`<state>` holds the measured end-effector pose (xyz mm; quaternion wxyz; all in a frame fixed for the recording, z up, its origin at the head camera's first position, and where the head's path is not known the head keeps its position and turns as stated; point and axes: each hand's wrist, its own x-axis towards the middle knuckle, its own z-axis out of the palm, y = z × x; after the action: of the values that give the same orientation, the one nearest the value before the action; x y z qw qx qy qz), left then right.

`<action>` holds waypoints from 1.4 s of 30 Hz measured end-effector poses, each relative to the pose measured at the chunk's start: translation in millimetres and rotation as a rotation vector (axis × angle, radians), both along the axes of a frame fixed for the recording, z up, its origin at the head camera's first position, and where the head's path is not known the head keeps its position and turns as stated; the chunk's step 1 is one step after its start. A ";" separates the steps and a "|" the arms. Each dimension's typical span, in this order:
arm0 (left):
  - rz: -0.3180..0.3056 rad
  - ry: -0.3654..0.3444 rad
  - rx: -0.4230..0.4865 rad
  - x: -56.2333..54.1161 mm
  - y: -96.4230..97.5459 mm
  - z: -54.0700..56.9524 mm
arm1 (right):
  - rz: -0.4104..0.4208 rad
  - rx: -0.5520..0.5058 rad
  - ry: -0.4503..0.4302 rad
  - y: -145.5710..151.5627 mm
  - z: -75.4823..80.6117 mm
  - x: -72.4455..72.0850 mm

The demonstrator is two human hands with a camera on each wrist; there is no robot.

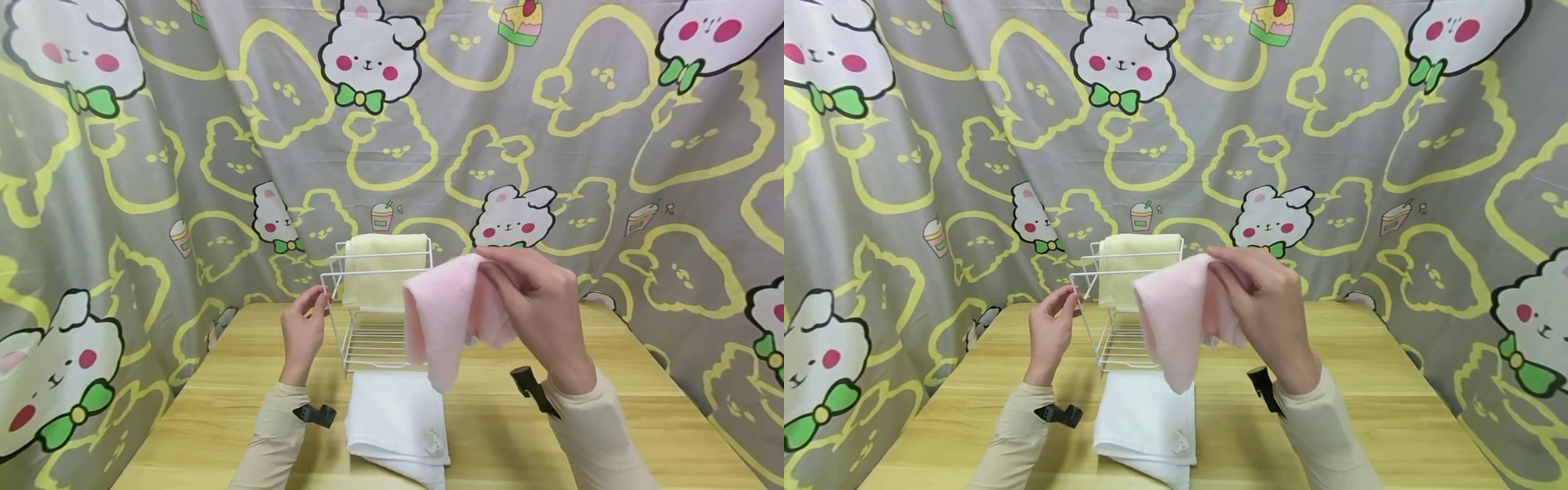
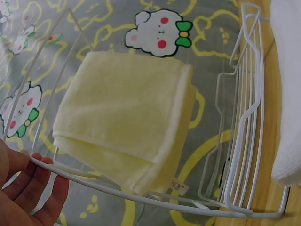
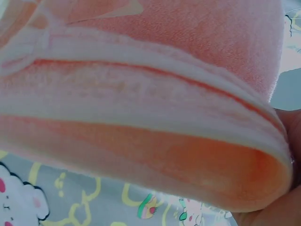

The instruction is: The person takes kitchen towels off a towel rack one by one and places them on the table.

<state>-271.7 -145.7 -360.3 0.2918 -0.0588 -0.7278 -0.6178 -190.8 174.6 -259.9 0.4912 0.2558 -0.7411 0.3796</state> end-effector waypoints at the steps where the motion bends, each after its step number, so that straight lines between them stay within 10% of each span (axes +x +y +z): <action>1: 0.000 0.000 0.001 0.2 0.1 0.2 | 0.001 -0.003 -0.001 2.1 -3.3 0.8; 19: -0.009 0.003 0.028 0.3 0.3 -0.2 | 0.045 0.127 -0.046 39.1 -50.2 17.2; 28: -0.017 0.004 0.022 -0.3 0.1 0.8 | 0.037 0.172 -0.254 52.3 -68.6 26.9; 42: 0.001 -0.001 0.014 0.4 0.4 0.3 | 0.078 0.212 -0.343 52.0 -84.9 36.8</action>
<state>-271.3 -145.3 -360.0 0.2920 -0.0560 -0.7236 -0.6229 -154.0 226.6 -344.8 0.3132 0.2663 -0.8391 0.3562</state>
